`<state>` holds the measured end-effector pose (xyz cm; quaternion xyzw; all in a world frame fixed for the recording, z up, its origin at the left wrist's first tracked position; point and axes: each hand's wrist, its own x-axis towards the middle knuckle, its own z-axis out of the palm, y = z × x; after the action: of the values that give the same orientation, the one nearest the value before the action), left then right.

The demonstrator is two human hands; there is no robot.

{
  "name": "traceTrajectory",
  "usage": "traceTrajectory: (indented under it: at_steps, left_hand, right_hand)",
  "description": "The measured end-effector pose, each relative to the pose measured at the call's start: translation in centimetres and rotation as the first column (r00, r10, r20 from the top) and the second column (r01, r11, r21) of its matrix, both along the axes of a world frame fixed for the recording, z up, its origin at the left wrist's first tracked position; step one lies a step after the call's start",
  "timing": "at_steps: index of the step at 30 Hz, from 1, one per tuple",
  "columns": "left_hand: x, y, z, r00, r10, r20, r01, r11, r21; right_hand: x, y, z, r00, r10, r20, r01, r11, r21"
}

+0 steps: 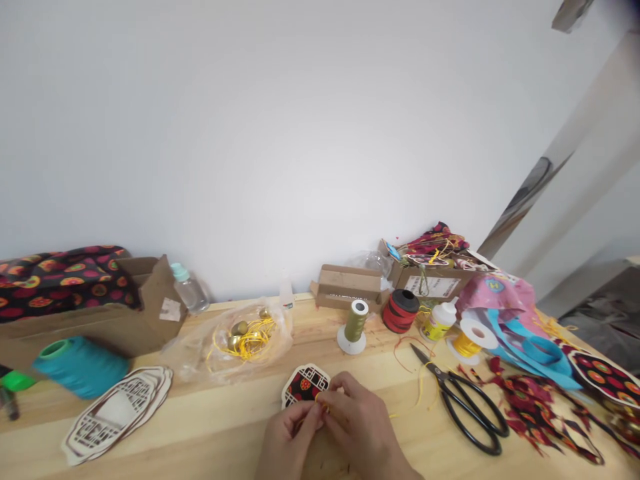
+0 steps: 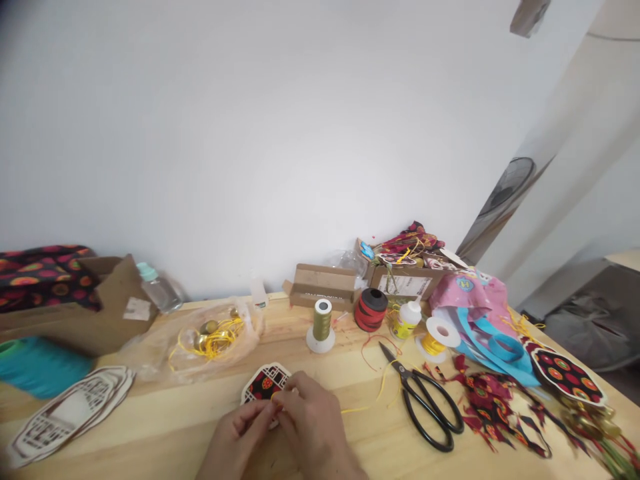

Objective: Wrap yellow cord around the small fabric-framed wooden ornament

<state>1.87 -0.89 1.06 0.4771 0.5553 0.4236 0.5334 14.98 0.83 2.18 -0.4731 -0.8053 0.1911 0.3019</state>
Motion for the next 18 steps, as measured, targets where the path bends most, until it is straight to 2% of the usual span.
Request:
traceTrajectory:
  at_steps: [3, 6, 11, 15, 18]
  left_hand:
    - [-0.1, 0.0, 0.4, 0.998, -0.048, -0.033, 0.048, 0.999, -0.004]
    - [-0.4, 0.1, 0.9, 0.994, -0.076, -0.079, 0.075, 0.997, -0.013]
    - [-0.9, 0.5, 1.3, 0.996, -0.029, -0.086, 0.027, 0.999, -0.022]
    - [-1.1, 0.6, 1.0, 0.998, 0.018, -0.067, -0.018, 1.000, 0.001]
    - [-1.0, 0.6, 0.5, 0.999, 0.033, 0.032, -0.033, 0.999, 0.010]
  right_hand:
    - [0.2, 0.3, 0.1, 0.998, 0.056, 0.042, -0.061, 0.991, 0.122]
    - [0.3, 0.5, 0.0, 0.995, 0.077, 0.061, -0.087, 0.979, 0.186]
    - [0.5, 0.8, -0.4, 0.989, 0.111, 0.096, -0.134, 0.949, 0.285]
    - [0.5, 0.8, -0.8, 0.990, 0.102, 0.101, -0.128, 0.947, 0.296]
    - [0.5, 0.8, -0.9, 0.993, 0.078, 0.090, -0.098, 0.962, 0.254]
